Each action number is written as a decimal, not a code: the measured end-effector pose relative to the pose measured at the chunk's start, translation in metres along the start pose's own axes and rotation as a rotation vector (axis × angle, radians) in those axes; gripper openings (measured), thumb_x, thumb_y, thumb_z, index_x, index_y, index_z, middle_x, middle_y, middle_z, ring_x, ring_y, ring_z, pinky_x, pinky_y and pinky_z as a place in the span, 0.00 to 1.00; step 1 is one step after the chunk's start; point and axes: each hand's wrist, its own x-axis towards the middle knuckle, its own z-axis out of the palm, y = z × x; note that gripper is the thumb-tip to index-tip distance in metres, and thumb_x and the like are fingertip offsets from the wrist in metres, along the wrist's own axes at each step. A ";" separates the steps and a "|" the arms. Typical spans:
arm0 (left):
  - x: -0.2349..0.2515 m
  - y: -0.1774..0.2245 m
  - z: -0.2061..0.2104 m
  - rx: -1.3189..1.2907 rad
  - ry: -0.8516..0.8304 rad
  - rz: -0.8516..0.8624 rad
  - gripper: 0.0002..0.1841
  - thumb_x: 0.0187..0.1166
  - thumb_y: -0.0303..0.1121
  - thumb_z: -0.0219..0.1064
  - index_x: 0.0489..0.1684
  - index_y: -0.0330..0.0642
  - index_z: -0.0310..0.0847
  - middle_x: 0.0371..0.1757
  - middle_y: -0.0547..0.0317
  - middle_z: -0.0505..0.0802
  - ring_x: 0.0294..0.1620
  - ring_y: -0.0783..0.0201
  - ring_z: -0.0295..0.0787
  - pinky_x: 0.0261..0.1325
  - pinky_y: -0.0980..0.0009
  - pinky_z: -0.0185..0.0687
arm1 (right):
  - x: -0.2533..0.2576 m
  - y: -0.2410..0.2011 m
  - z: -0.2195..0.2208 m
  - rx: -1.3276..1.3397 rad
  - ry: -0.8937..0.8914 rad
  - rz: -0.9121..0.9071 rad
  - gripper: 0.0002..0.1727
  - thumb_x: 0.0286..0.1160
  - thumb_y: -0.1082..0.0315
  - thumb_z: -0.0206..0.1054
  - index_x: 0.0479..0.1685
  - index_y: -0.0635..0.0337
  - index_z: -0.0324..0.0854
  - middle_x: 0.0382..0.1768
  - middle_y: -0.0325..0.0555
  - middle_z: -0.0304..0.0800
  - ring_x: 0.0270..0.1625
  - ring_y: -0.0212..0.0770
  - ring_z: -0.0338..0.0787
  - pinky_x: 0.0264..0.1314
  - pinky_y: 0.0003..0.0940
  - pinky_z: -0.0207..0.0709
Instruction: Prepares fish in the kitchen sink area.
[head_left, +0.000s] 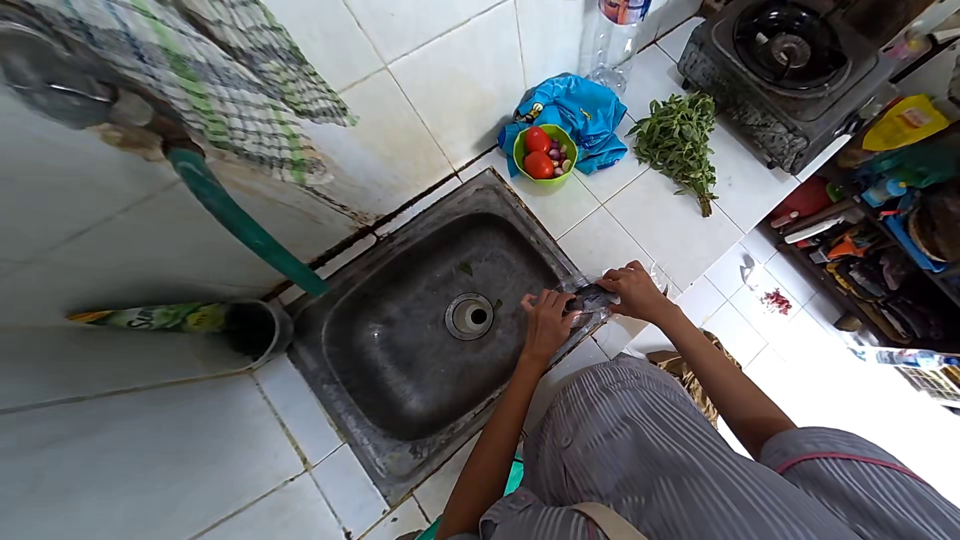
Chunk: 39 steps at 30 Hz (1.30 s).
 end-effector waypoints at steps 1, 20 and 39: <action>0.000 0.001 -0.001 -0.007 0.004 0.004 0.09 0.69 0.30 0.75 0.43 0.36 0.93 0.41 0.46 0.95 0.49 0.45 0.93 0.66 0.31 0.64 | 0.000 0.000 0.000 -0.001 -0.003 -0.001 0.27 0.63 0.68 0.81 0.66 0.61 0.88 0.59 0.57 0.92 0.58 0.60 0.90 0.72 0.64 0.67; -0.001 0.005 -0.023 0.005 -0.232 -0.203 0.32 0.64 0.50 0.82 0.62 0.34 0.88 0.53 0.40 0.94 0.58 0.37 0.87 0.71 0.29 0.59 | -0.006 -0.003 0.013 0.012 0.090 0.019 0.29 0.62 0.68 0.82 0.66 0.67 0.84 0.58 0.61 0.91 0.62 0.62 0.89 0.74 0.68 0.65; 0.032 0.016 -0.042 -0.634 -0.386 -0.534 0.28 0.74 0.31 0.77 0.72 0.29 0.77 0.66 0.37 0.88 0.68 0.52 0.85 0.75 0.57 0.77 | -0.017 0.006 0.021 0.191 0.407 -0.080 0.30 0.55 0.70 0.83 0.61 0.75 0.84 0.57 0.68 0.90 0.54 0.64 0.93 0.58 0.57 0.86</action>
